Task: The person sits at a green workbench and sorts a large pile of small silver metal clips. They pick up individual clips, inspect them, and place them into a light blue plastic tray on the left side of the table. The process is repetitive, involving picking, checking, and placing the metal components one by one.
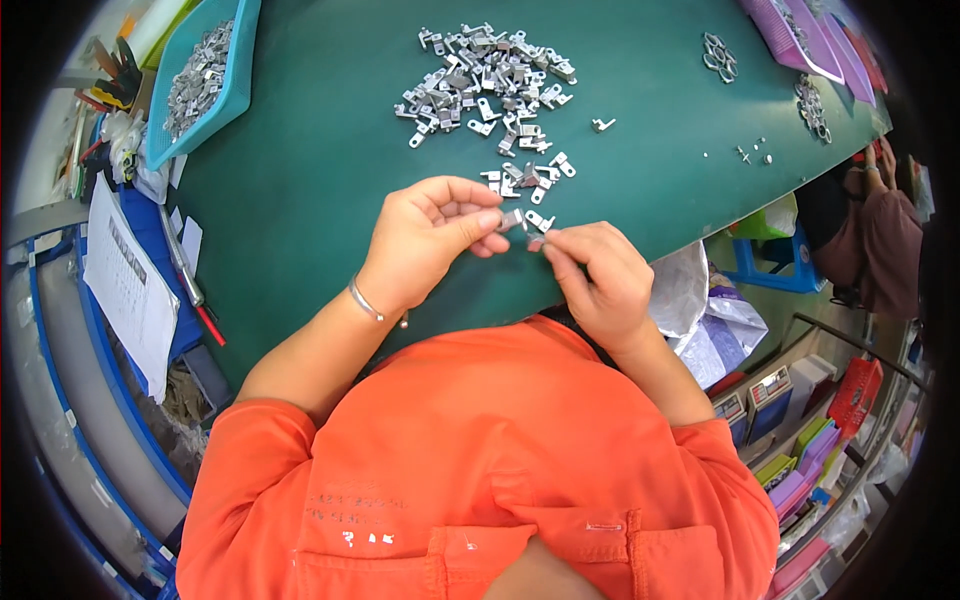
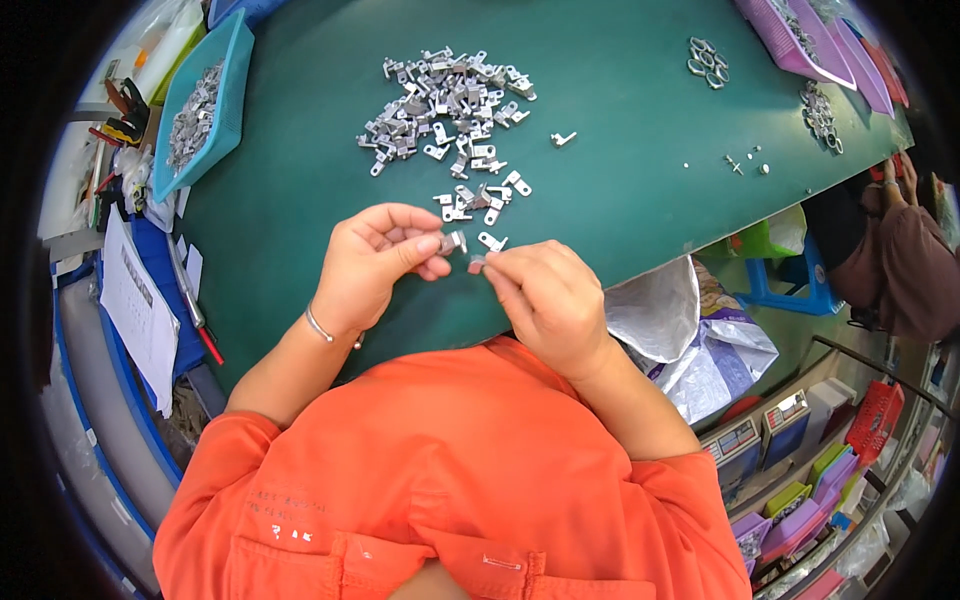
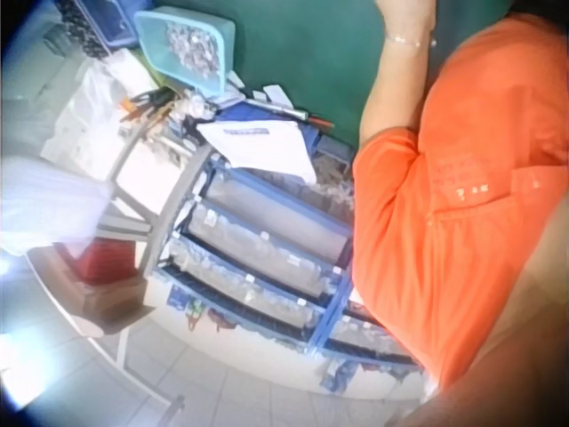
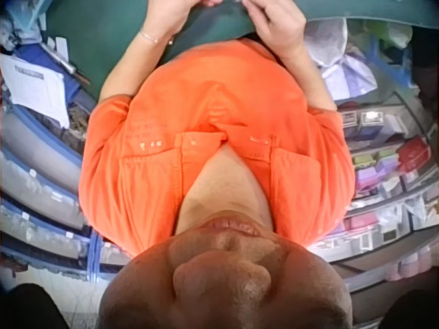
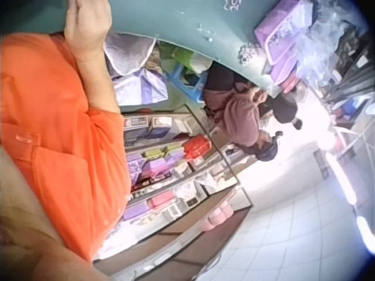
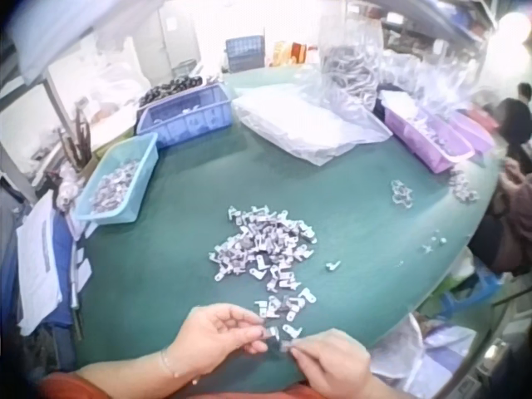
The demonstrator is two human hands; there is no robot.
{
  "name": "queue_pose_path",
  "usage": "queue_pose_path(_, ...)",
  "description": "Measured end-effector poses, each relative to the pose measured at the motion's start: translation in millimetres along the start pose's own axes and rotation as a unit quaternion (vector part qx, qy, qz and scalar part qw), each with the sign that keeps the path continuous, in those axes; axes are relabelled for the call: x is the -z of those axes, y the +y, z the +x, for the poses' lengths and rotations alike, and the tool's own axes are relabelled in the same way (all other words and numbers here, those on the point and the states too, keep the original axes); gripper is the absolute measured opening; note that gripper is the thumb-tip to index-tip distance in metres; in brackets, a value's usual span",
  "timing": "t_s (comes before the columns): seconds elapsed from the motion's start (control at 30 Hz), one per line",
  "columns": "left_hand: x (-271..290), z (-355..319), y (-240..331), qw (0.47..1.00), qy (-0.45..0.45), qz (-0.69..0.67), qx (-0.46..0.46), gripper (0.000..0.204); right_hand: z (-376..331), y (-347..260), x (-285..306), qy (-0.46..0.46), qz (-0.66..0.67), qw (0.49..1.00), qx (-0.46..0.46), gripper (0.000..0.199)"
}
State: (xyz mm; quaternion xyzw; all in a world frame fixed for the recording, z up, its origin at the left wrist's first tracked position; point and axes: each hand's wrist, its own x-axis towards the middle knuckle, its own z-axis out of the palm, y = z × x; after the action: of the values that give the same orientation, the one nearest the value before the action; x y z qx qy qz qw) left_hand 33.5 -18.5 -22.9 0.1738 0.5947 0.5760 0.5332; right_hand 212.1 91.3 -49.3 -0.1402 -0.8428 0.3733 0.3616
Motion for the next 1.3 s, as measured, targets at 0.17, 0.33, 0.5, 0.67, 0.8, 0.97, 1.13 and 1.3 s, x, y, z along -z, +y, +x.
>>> queue_pose_path(0.17,19.5,-25.5,-8.3,0.922,-0.066,0.361,-0.127,0.007,-10.5,4.0,-7.4,-0.108,-0.009,0.990,0.085,0.018)
queue_pose_path(0.33,13.2,-12.5,-8.6,0.870,0.027,0.403,-0.283,0.014,5.3,5.0,-4.6,-0.004,-0.097,0.995,0.006,0.023)
queue_pose_path(0.5,-3.4,25.0,-9.1,0.798,0.098,0.456,-0.380,0.015,11.3,8.3,1.1,-0.042,0.003,0.994,-0.103,0.014)
queue_pose_path(0.67,4.1,28.8,-8.2,0.825,0.076,0.442,-0.343,0.010,8.0,14.7,19.8,-0.058,0.535,0.703,-0.465,0.015)
queue_pose_path(0.8,8.7,15.9,-6.0,0.946,0.007,0.234,-0.223,0.010,2.9,17.9,19.2,-0.059,0.584,0.656,-0.474,0.016)
queue_pose_path(0.97,16.5,-1.7,-18.9,0.961,-0.048,0.161,-0.221,0.033,6.2,-7.8,6.8,-0.121,0.200,0.923,-0.305,0.007)
queue_pose_path(1.13,14.8,-11.3,-21.5,0.937,-0.030,0.226,-0.263,0.040,24.4,8.2,-9.3,-0.026,-0.073,0.997,-0.020,0.020)
queue_pose_path(1.3,11.1,-14.8,-18.1,0.952,-0.014,0.176,-0.249,0.044,42.6,25.5,-18.2,-0.004,-0.121,0.991,-0.053,0.023)
